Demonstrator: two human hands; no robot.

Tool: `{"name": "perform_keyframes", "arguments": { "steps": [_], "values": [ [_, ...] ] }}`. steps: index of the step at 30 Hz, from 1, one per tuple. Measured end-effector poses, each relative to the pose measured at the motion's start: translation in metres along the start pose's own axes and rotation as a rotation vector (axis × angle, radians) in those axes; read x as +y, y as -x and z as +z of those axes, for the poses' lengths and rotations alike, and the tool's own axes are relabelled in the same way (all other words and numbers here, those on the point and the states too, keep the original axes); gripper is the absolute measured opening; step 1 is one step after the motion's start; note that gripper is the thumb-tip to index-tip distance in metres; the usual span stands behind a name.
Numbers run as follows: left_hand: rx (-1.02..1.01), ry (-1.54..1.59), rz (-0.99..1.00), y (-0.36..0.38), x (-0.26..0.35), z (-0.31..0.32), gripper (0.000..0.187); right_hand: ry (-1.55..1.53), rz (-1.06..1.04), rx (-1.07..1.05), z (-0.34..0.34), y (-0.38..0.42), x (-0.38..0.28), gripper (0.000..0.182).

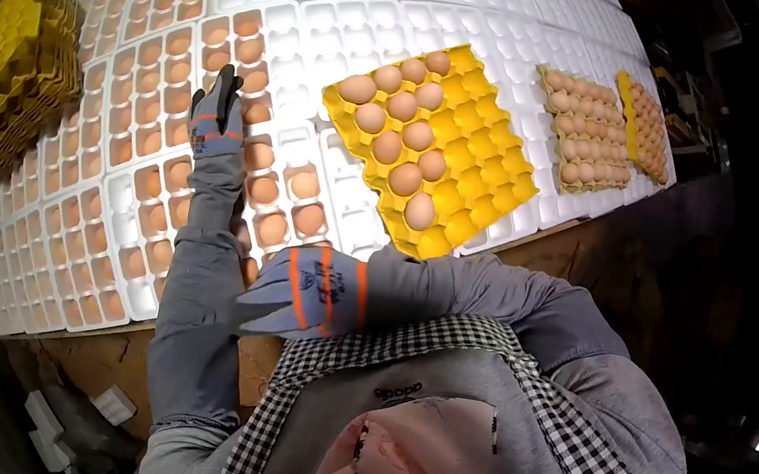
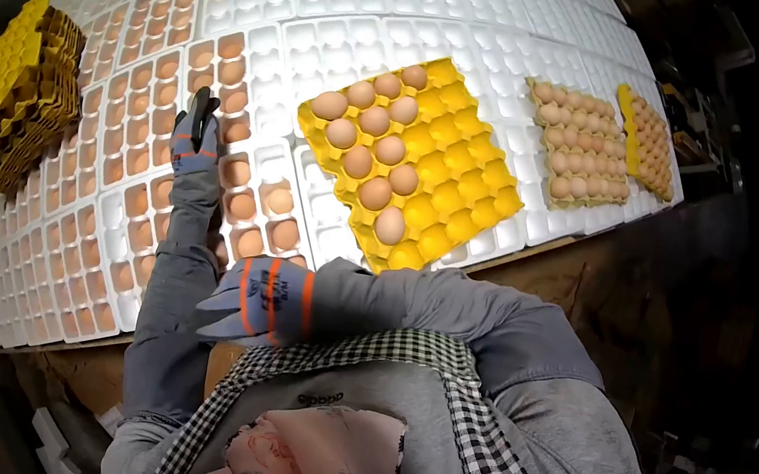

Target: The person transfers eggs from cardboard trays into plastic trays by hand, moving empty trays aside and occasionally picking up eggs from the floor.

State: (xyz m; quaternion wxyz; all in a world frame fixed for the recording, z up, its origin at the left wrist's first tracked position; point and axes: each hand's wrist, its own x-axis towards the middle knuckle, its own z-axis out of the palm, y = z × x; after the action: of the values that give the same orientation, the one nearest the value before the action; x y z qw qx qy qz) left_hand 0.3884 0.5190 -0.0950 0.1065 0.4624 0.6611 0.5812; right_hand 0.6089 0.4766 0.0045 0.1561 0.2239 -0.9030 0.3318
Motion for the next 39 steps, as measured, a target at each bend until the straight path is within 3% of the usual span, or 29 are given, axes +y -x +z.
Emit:
{"name": "perform_keyframes", "arguments": {
  "steps": [1, 3, 5, 7, 9, 11, 12, 13, 15, 16, 17, 19, 20, 21, 22, 23, 24, 25, 27, 28, 29, 31, 33, 34, 35, 37, 39],
  "values": [
    [-0.022, 0.237, -0.085, 0.018, 0.015, -0.002, 0.042, 0.056, 0.253, -0.019, -0.013, 0.042, -0.016, 0.049],
    [-0.156, 0.456, -0.165, 0.058, 0.059, 0.004, 0.043, -0.133, 0.644, 0.141, -0.04, 0.11, -0.039, 0.05],
    [-0.376, 0.377, -0.153, 0.097, 0.127, 0.019, 0.045, 0.113, 0.817, 0.281, -0.06, 0.15, -0.052, 0.053],
    [-0.613, -0.02, -0.011, 0.121, 0.156, 0.046, 0.056, 0.2, 0.822, 0.404, -0.063, 0.191, -0.026, 0.059],
    [-0.582, -0.258, 0.099, 0.137, 0.179, 0.082, 0.072, 0.438, 0.796, 0.366, -0.08, 0.187, -0.001, 0.066],
    [-0.711, -0.653, 0.068, 0.156, 0.175, 0.113, 0.078, 0.471, 0.849, 0.185, -0.069, 0.191, 0.033, 0.074],
    [-0.74, -0.683, 0.004, 0.156, 0.181, 0.121, 0.074, 0.888, 0.849, -0.102, -0.062, 0.191, 0.043, 0.074],
    [-0.646, -0.658, 0.025, 0.157, 0.179, 0.125, 0.074, 0.877, 0.82, -0.095, -0.076, 0.192, 0.042, 0.074],
    [-0.484, -0.214, -0.144, 0.155, 0.168, 0.119, 0.068, -0.114, 0.912, 0.277, -0.114, 0.205, 0.036, 0.063],
    [-0.29, 0.247, -0.322, 0.163, 0.159, 0.121, 0.06, -0.432, 0.892, 0.582, -0.122, 0.217, 0.04, 0.055],
    [-0.006, 0.501, -0.278, 0.171, 0.134, 0.129, 0.057, -0.757, 0.852, 0.876, -0.126, 0.224, 0.046, 0.047],
    [-0.012, 0.815, -0.456, 0.155, 0.107, 0.105, 0.046, -1.101, 0.904, 0.935, -0.154, 0.21, 0.035, 0.037],
    [-0.035, 0.545, -0.443, 0.15, 0.107, 0.103, 0.043, -0.303, 0.835, 0.573, -0.155, 0.218, 0.069, 0.042],
    [-0.055, 0.275, -0.426, 0.144, 0.116, 0.1, 0.04, -0.018, 0.752, 0.433, -0.147, 0.202, 0.073, 0.047],
    [-0.236, -0.203, -0.185, 0.128, 0.158, 0.103, 0.037, 0.236, 0.819, 0.206, -0.136, 0.183, 0.069, 0.047],
    [-0.329, -0.477, -0.081, 0.124, 0.177, 0.112, 0.043, 0.494, 0.867, -0.019, -0.128, 0.168, 0.066, 0.047],
    [-0.416, -0.653, -0.014, 0.129, 0.182, 0.122, 0.048, 0.551, 0.88, -0.15, -0.115, 0.167, 0.079, 0.049],
    [-0.505, -0.828, 0.054, 0.132, 0.182, 0.13, 0.053, 0.553, 0.861, -0.145, -0.119, 0.169, 0.085, 0.049],
    [-0.456, -0.992, 0.129, 0.127, 0.171, 0.133, 0.06, 0.075, 0.962, 0.115, -0.138, 0.187, 0.097, 0.053],
    [-0.493, -0.771, 0.017, 0.123, 0.167, 0.129, 0.06, -0.43, 0.914, 0.476, -0.14, 0.201, 0.097, 0.051],
    [-0.519, -0.543, -0.091, 0.12, 0.165, 0.125, 0.061, -0.941, 0.809, 0.663, -0.149, 0.219, 0.112, 0.048],
    [-0.537, -0.427, -0.217, 0.122, 0.167, 0.111, 0.059, -1.055, 0.785, 0.828, -0.174, 0.211, 0.085, 0.051],
    [-0.178, -0.131, -0.15, 0.128, 0.158, 0.104, 0.056, -0.526, 0.767, 0.577, -0.178, 0.206, 0.111, 0.057],
    [-0.138, -0.173, -0.188, 0.125, 0.152, 0.1, 0.055, 0.156, 0.655, 0.379, -0.169, 0.2, 0.123, 0.058],
    [-0.114, -0.324, -0.201, 0.119, 0.137, 0.099, 0.055, 0.236, 0.848, 0.211, -0.167, 0.178, 0.115, 0.06],
    [-0.113, -0.576, -0.074, 0.096, 0.137, 0.103, 0.055, 0.625, 0.971, -0.166, -0.153, 0.144, 0.11, 0.073],
    [-0.212, -0.875, 0.044, 0.066, 0.141, 0.108, 0.051, 0.813, 0.935, -0.188, -0.135, 0.143, 0.126, 0.073]
  ]
}}
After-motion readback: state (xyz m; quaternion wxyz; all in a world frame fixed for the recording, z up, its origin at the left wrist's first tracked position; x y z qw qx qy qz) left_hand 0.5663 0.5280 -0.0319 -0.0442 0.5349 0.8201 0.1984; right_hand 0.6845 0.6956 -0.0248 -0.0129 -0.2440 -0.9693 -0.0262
